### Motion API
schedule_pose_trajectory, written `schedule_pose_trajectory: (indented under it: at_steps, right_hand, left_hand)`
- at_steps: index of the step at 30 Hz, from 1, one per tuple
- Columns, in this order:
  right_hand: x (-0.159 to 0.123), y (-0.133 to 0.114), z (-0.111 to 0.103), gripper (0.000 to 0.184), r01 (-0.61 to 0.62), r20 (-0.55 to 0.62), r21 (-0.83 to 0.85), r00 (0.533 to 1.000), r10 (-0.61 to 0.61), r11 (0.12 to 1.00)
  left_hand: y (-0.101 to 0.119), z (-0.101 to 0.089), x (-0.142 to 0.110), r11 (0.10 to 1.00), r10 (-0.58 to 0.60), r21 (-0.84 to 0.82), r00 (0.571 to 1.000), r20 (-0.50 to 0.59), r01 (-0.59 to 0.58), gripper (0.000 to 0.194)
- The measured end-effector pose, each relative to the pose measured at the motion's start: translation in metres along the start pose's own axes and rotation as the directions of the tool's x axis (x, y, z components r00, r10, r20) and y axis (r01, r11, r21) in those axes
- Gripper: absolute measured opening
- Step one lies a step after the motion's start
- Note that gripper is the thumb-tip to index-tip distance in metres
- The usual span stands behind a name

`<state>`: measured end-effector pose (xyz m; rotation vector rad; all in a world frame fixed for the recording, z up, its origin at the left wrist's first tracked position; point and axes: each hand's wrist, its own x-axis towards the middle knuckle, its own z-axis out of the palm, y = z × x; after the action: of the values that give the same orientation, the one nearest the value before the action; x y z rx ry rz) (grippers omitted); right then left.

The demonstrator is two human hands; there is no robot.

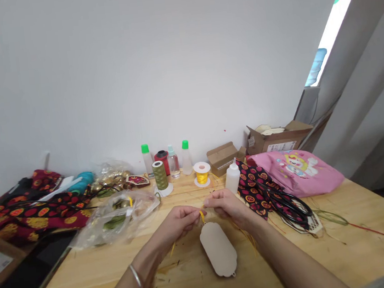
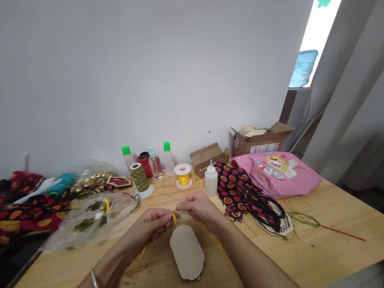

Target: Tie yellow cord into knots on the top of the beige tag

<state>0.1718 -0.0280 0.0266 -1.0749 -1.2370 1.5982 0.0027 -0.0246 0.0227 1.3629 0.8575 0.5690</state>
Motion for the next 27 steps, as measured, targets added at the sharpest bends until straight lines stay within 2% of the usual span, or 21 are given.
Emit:
schedule_pose_trajectory:
  at_steps: [5, 9, 14, 19, 22, 24, 27]
  right_hand:
    - [-0.003, -0.003, -0.001, 0.018, -0.033, 0.097, 0.088, 0.995, 0.024, 0.996]
    - [-0.002, -0.004, -0.002, 0.021, -0.14, 0.188, 0.233, 0.977, 0.097, 0.962]
    - [0.0, -0.002, -0.007, 0.02, -0.248, 0.343, 0.353, 0.931, 0.122, 0.902]
    - [-0.003, -0.002, -0.008, 0.017, -0.271, 0.409, 0.378, 0.907, 0.102, 0.885]
    - [-0.005, -0.004, -0.006, 0.015, -0.231, 0.382, 0.366, 0.92, 0.081, 0.901]
    - [-0.006, -0.005, -0.004, 0.017, -0.167, 0.308, 0.329, 0.949, 0.061, 0.929]
    - [-0.006, -0.004, 0.003, 0.027, -0.051, 0.178, 0.163, 0.984, 0.022, 0.985]
  left_hand:
    - [-0.001, -0.002, 0.003, 1.0, 0.015, 0.014, 0.989, -0.144, -0.014, 0.031]
    - [-0.001, -0.001, 0.005, 0.999, 0.04, 0.029, 0.962, -0.268, -0.034, 0.03]
    - [0.001, 0.001, 0.004, 0.994, 0.112, 0.044, 0.949, -0.294, -0.104, 0.029]
    - [0.002, 0.0, 0.005, 0.991, 0.129, 0.067, 0.937, -0.325, -0.113, 0.026]
    - [0.002, -0.001, 0.005, 0.989, 0.146, 0.081, 0.921, -0.36, -0.126, 0.022]
    - [0.002, -0.001, 0.005, 0.988, 0.151, 0.091, 0.921, -0.36, -0.127, 0.022]
    - [0.002, -0.001, 0.006, 0.984, 0.169, 0.116, 0.925, -0.339, -0.137, 0.022]
